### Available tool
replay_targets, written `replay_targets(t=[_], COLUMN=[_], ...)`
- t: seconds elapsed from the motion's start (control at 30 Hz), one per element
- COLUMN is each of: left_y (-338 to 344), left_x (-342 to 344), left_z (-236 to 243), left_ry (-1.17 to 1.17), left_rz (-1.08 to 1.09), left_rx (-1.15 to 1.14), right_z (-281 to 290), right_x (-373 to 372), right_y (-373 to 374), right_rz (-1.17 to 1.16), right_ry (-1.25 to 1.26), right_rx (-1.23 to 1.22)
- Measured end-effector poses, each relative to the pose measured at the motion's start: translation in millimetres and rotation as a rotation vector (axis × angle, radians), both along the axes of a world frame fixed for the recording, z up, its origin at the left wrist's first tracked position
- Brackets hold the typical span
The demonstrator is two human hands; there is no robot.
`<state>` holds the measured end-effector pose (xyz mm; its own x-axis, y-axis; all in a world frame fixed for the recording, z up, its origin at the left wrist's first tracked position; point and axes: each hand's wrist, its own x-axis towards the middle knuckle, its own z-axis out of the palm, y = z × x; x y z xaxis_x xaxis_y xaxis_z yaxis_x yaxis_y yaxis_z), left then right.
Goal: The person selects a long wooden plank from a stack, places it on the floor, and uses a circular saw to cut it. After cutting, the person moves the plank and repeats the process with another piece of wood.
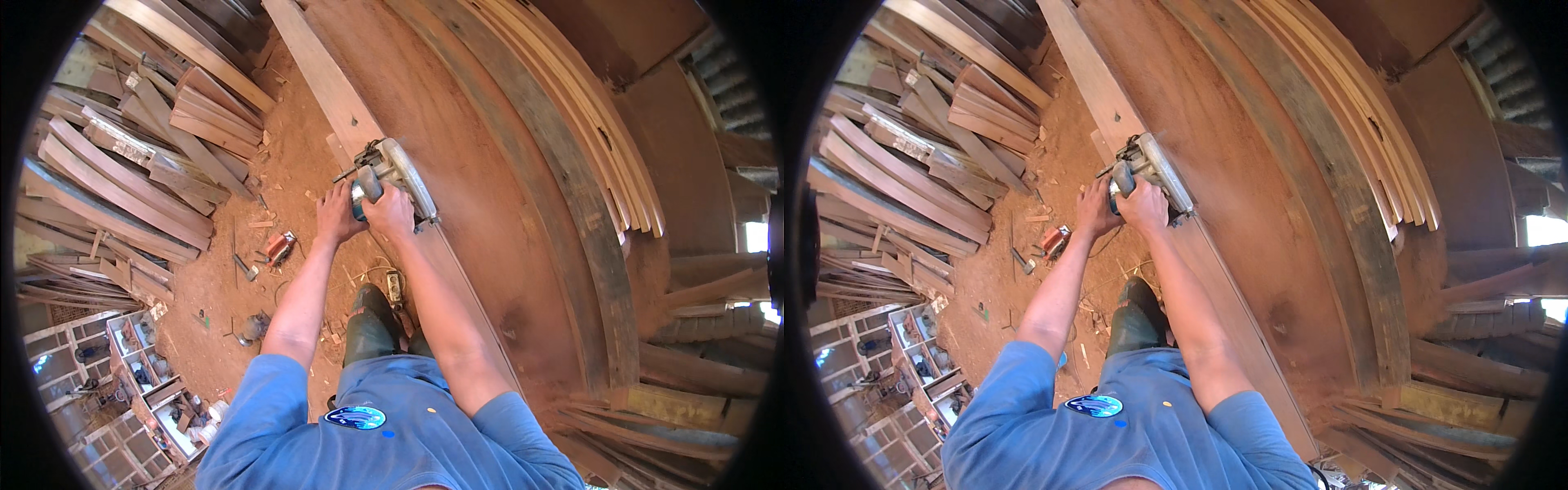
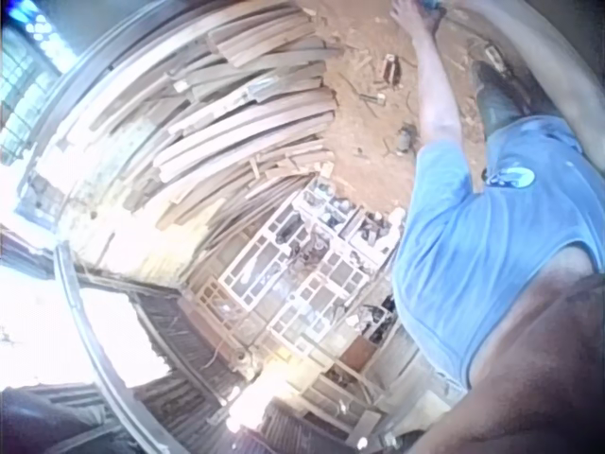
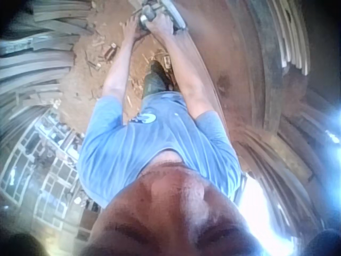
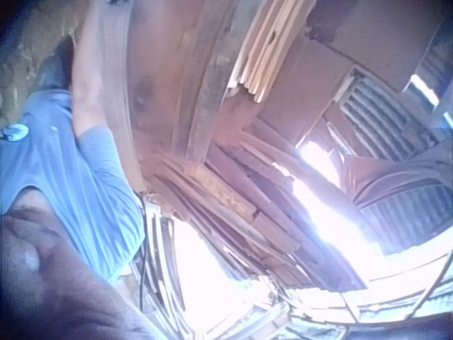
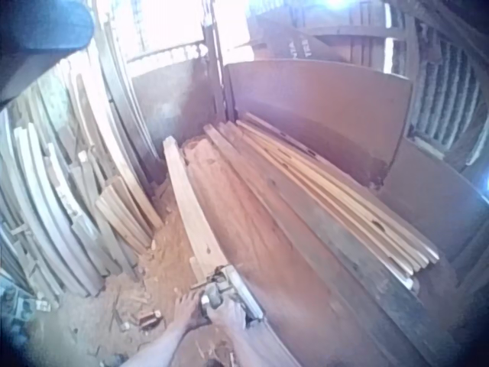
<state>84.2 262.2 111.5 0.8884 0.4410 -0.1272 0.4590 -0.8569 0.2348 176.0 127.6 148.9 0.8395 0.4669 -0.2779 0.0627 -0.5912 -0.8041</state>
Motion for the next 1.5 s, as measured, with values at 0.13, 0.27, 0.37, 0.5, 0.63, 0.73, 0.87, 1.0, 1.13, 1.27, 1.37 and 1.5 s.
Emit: replay_targets(t=[0.13, 0.27, 0.37, 0.5, 0.63, 0.73, 0.87, 1.0, 1.13, 1.27, 1.37, 1.5], left_y=[11, 17, 29, 39, 53, 62, 72, 80, 90, 102, 112, 125], left_x=[4, 9, 12, 23, 28, 34, 41, 46, 52, 58, 64, 69], left_z=[-3, -3, -5, -3, -1, 0, 0, 0, -2, -1, 0, -3], left_ry=[-0.063, -0.025, -0.016, -0.033, -0.023, -0.046, -0.027, -0.031, -0.01, -0.026, -0.006, 0.0], left_rz=[-0.026, 0.011, 0.012, -0.001, -0.004, -0.014, -0.006, 0.007, 0.004, 0.009, 0.009, 0.006], left_rx=[0.038, 0.0, 0.005, 0.011, 0.01, 0.006, 0.019, 0.001, 0.009, -0.014, -0.009, 0.001], right_z=[-4, -2, 2, -1, 0, 1, -1, 0, -5, -5, -5, -5], right_x=[4, 10, 13, 20, 27, 36, 41, 45, 52, 58, 65, 70], right_y=[12, 20, 27, 40, 52, 62, 72, 80, 92, 105, 114, 126], right_rz=[-0.021, 0.005, 0.01, -0.015, 0.001, 0.029, 0.014, 0.027, 0.036, 0.033, 0.036, 0.038], right_ry=[-0.041, 0.006, 0.014, -0.033, -0.002, -0.022, -0.016, -0.019, -0.02, -0.025, -0.008, 0.001], right_rx=[-0.008, -0.007, 0.006, -0.002, 0.019, -0.024, -0.021, -0.027, -0.044, -0.038, -0.029, -0.032])
